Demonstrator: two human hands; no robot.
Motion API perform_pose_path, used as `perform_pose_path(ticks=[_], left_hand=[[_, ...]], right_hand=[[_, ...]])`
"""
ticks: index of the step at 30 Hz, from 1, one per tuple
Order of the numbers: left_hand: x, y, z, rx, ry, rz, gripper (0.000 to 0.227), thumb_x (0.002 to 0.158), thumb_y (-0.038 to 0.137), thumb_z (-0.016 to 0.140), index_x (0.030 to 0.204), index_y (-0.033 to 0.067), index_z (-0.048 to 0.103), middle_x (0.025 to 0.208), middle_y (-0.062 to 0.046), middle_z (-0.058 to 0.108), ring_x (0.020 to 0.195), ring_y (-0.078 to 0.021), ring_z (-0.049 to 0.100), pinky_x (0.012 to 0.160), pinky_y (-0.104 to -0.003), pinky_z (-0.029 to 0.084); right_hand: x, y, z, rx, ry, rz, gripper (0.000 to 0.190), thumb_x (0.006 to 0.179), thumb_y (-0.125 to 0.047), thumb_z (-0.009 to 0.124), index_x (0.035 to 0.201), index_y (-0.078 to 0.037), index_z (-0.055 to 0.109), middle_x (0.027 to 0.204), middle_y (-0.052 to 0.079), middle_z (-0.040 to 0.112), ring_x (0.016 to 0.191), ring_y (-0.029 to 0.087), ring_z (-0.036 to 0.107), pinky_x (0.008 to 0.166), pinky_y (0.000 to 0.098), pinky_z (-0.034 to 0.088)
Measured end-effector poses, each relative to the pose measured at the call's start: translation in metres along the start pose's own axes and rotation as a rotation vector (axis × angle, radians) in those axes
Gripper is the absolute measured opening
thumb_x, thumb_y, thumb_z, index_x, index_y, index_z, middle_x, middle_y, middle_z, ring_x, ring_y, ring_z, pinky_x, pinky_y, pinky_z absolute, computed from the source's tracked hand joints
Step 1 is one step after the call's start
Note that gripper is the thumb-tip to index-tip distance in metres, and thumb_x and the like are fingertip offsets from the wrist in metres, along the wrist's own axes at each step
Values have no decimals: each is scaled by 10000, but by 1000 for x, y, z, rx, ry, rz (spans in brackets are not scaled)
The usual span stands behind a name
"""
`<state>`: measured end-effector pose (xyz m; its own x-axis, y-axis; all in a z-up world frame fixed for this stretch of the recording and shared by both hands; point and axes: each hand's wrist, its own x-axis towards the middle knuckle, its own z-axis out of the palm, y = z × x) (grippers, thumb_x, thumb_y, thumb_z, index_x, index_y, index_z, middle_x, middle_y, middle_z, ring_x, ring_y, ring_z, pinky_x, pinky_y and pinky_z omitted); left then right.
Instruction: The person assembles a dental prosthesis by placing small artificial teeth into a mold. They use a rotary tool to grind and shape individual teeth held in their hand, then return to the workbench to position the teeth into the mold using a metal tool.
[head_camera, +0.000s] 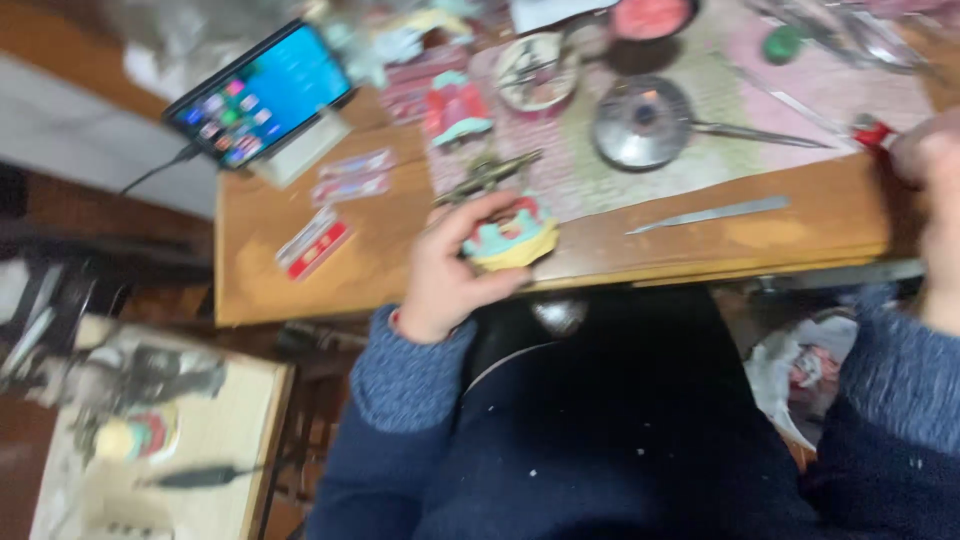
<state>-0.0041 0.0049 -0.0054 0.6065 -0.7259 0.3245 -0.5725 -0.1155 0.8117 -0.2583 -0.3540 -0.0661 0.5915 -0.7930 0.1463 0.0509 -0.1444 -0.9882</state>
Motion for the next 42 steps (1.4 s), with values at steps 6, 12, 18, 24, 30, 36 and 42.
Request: perform_pose_path(ticks=[6, 12, 18, 24, 30, 36, 42], left_hand=[[1, -1, -1, -150, -69, 15, 729, 748, 193, 900, 1405, 42, 623, 1251, -96, 751, 1185, -197, 712, 1087, -349, 542], [4, 1, -1, -294, -87, 10, 764, 769, 163, 905, 1445, 28, 577, 1276, -116, 740, 1217, -196, 719, 1100, -344, 570], [4, 0, -4, -266, -108, 17, 820, 758, 181, 908, 1485, 54, 550, 1269, -112, 753, 1195, -193, 737, 1093, -344, 573], [3, -1, -3, -283, -103, -8, 827, 760, 207, 907, 1489, 67, 542, 1282, -109, 756, 1193, -196, 743, 1093, -347, 578], [4, 2, -4, -211, -92, 17, 833, 746, 204, 910, 1482, 58, 551, 1258, -104, 765, 1184, -199, 749, 1093, -349, 571], [-1, -2, -2, -246, -122, 24, 852, 748, 176, 908, 1498, 39, 527, 1298, -120, 750, 1230, -200, 719, 1129, -355, 533], [-1, -4, 12, -376, -116, -78, 867, 735, 74, 896, 1499, 12, 490, 1354, -149, 691, 1242, -198, 672, 1099, -362, 538]], right_hand=[[-55, -81, 119, -224, -379, -241, 534, 798, -176, 846, 1239, -34, 581, 1108, 42, 681, 973, 134, 674, 885, 304, 568], [-65, -109, 163, -391, -597, -291, 623, 690, -305, 915, 1201, -48, 666, 1068, 89, 734, 932, 211, 722, 803, 333, 567], [-62, -116, 164, -505, -569, -380, 569, 696, -330, 909, 1145, -53, 697, 1012, 110, 739, 901, 264, 723, 780, 364, 552], [-63, -118, 165, -480, -601, -389, 556, 704, -325, 900, 1140, -51, 690, 1033, 104, 745, 874, 244, 734, 753, 345, 564], [-62, -118, 162, -471, -618, -300, 542, 717, -285, 891, 1160, -47, 690, 1030, 95, 753, 861, 201, 741, 749, 327, 576], [-59, -100, 138, -289, -600, -114, 591, 759, -226, 864, 1263, -43, 615, 1099, 60, 733, 953, 126, 706, 828, 308, 582], [-28, -66, 57, -112, -274, -168, 514, 936, -94, 784, 1372, -37, 519, 1244, 57, 654, 1125, 129, 648, 1036, 316, 558]])
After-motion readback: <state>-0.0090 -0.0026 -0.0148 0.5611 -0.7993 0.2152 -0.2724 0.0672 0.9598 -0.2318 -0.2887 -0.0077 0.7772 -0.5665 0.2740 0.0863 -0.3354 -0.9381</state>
